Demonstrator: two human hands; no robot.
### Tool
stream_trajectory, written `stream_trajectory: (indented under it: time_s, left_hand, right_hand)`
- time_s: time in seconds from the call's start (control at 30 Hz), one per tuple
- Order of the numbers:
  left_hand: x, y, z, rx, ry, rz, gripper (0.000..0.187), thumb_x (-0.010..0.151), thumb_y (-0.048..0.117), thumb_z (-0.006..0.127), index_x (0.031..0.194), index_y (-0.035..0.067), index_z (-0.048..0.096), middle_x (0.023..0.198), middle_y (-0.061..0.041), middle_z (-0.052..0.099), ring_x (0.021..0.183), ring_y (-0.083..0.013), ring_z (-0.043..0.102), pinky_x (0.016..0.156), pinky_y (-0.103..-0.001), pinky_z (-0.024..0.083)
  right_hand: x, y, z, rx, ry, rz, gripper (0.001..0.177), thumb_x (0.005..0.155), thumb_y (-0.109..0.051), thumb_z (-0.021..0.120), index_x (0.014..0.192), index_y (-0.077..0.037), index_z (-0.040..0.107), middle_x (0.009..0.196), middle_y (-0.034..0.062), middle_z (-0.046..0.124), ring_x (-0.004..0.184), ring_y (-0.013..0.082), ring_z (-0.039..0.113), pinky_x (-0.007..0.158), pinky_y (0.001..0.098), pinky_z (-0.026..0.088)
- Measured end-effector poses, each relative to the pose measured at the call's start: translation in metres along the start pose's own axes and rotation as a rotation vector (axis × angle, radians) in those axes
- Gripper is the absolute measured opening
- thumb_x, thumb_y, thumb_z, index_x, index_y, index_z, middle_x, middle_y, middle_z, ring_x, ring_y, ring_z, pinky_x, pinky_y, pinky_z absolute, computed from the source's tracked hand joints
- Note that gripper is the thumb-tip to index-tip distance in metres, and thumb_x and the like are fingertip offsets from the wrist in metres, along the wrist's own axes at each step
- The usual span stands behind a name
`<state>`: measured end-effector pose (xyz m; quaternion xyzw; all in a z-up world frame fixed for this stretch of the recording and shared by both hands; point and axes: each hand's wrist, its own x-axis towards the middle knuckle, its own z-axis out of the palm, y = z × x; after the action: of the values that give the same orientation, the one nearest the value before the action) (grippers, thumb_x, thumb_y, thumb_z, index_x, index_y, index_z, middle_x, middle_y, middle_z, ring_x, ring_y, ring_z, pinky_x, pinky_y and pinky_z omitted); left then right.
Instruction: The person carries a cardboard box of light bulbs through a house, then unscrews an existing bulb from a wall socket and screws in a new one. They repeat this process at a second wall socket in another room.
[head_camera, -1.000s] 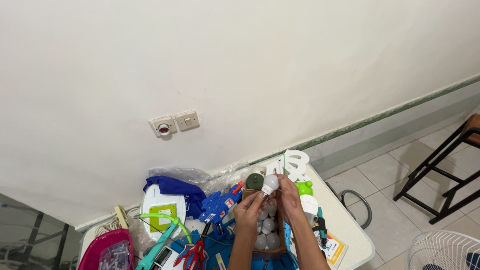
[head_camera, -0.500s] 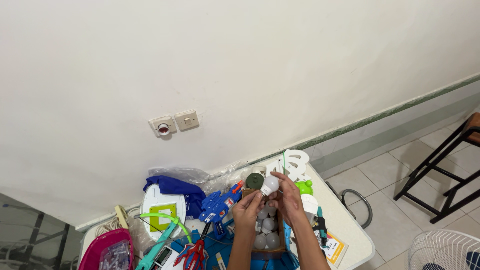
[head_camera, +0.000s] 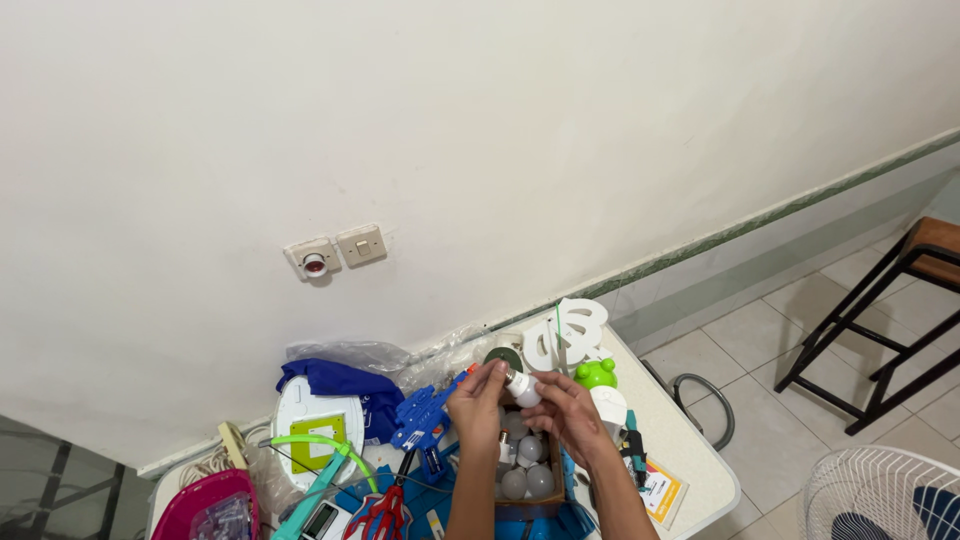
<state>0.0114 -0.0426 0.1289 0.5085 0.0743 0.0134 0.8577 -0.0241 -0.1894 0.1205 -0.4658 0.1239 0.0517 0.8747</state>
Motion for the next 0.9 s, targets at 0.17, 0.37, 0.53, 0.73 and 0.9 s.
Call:
stream_trajectory:
  time_s: [0.17, 0.37, 0.53, 0.73, 0.9]
  left_hand:
    - [0.006, 0.010, 0.004, -0.142, -0.159, -0.027, 0.033, 0.094, 0.020, 0.070, 0.116, -0.005, 0.073, 0.106, -0.012, 0.078, 0.095, -0.0162, 0.072, 0.084, -0.030, 0.057]
    - [0.013, 0.018, 0.005, -0.320, -0.362, -0.156, 0.031, 0.096, 0.021, 0.068, 0.118, -0.002, 0.068, 0.114, -0.014, 0.074, 0.109, -0.0214, 0.071, 0.093, -0.036, 0.059]
    - [0.020, 0.018, 0.000, -0.385, -0.415, -0.246, 0.031, 0.096, 0.025, 0.067, 0.117, 0.002, 0.068, 0.113, -0.013, 0.073, 0.108, -0.0231, 0.070, 0.093, -0.038, 0.059]
    - [0.026, 0.013, -0.002, -0.431, -0.469, -0.252, 0.031, 0.098, 0.030, 0.065, 0.115, 0.004, 0.068, 0.108, -0.011, 0.072, 0.103, -0.0217, 0.070, 0.090, -0.038, 0.060]
    - [0.026, 0.008, -0.002, -0.461, -0.467, -0.258, 0.030, 0.099, 0.030, 0.064, 0.114, 0.004, 0.067, 0.108, -0.010, 0.072, 0.103, -0.0213, 0.071, 0.090, -0.037, 0.060]
  right_hand:
    - [-0.011, -0.004, 0.015, 0.089, -0.111, 0.020, 0.039, 0.093, -0.018, 0.066, 0.128, -0.002, 0.058, 0.102, 0.0185, 0.071, 0.079, 0.0240, 0.073, 0.073, 0.0378, 0.062]
    - [-0.015, -0.004, 0.018, 0.241, -0.236, 0.018, 0.042, 0.092, -0.020, 0.068, 0.128, -0.002, 0.057, 0.104, 0.0163, 0.071, 0.085, 0.0238, 0.073, 0.080, 0.0389, 0.062]
    - [-0.013, -0.003, 0.020, 0.237, -0.265, 0.006, 0.036, 0.092, -0.017, 0.070, 0.123, -0.004, 0.057, 0.104, 0.0157, 0.070, 0.086, 0.0231, 0.072, 0.080, 0.0398, 0.062]
    - [-0.015, -0.008, 0.026, 0.213, -0.248, -0.021, 0.036, 0.087, -0.014, 0.074, 0.117, -0.006, 0.057, 0.107, 0.0143, 0.069, 0.092, 0.0244, 0.072, 0.081, 0.0404, 0.062]
    - [-0.018, -0.011, 0.029, 0.201, -0.214, -0.015, 0.037, 0.086, -0.012, 0.074, 0.118, -0.007, 0.057, 0.109, 0.0139, 0.068, 0.095, 0.0245, 0.072, 0.082, 0.0401, 0.062]
